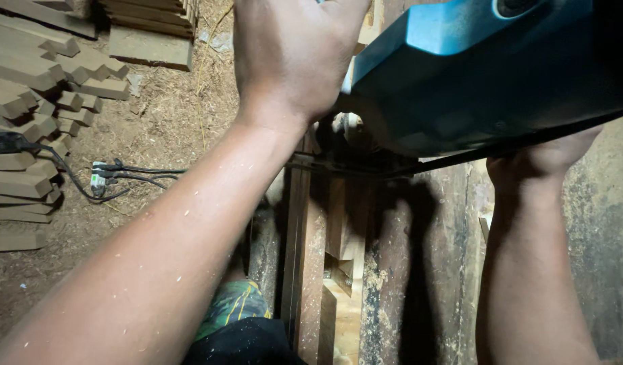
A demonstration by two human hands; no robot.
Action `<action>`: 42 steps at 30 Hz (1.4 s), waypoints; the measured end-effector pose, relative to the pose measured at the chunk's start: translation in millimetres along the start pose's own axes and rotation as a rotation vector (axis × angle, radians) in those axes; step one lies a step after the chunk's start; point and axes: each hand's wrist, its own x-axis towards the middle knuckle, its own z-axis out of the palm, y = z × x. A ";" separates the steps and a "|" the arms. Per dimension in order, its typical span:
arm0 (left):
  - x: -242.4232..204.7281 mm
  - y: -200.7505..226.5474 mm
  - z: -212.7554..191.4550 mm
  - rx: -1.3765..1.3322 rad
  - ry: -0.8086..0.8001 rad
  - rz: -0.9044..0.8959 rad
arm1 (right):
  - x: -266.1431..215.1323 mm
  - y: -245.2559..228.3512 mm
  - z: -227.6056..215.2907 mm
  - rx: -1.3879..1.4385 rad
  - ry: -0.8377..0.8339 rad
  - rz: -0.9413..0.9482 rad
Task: The person uses a handheld electric router to shape a groove along a wooden plank clamped to a workbench. The person guides the tool steadily along the wood, creating a continuous cut while sawdust accumulates.
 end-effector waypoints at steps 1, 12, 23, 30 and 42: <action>0.3 0.7 0.0 0.009 0.009 -0.004 | 0.3 -0.4 0.8 0.008 0.007 -0.002; -0.5 -0.4 0.0 0.020 -0.019 -0.187 | -0.7 -2.5 23.4 0.101 0.097 0.097; -5.7 -1.9 -2.4 -0.011 -0.046 -0.226 | -5.5 -3.0 34.3 0.078 0.071 0.056; -10.9 -8.1 2.0 0.017 0.004 -0.195 | -8.8 5.4 36.8 0.059 0.068 0.033; -25.8 -23.5 17.5 -0.110 0.137 -0.217 | -9.9 12.5 47.8 -0.163 0.007 -0.047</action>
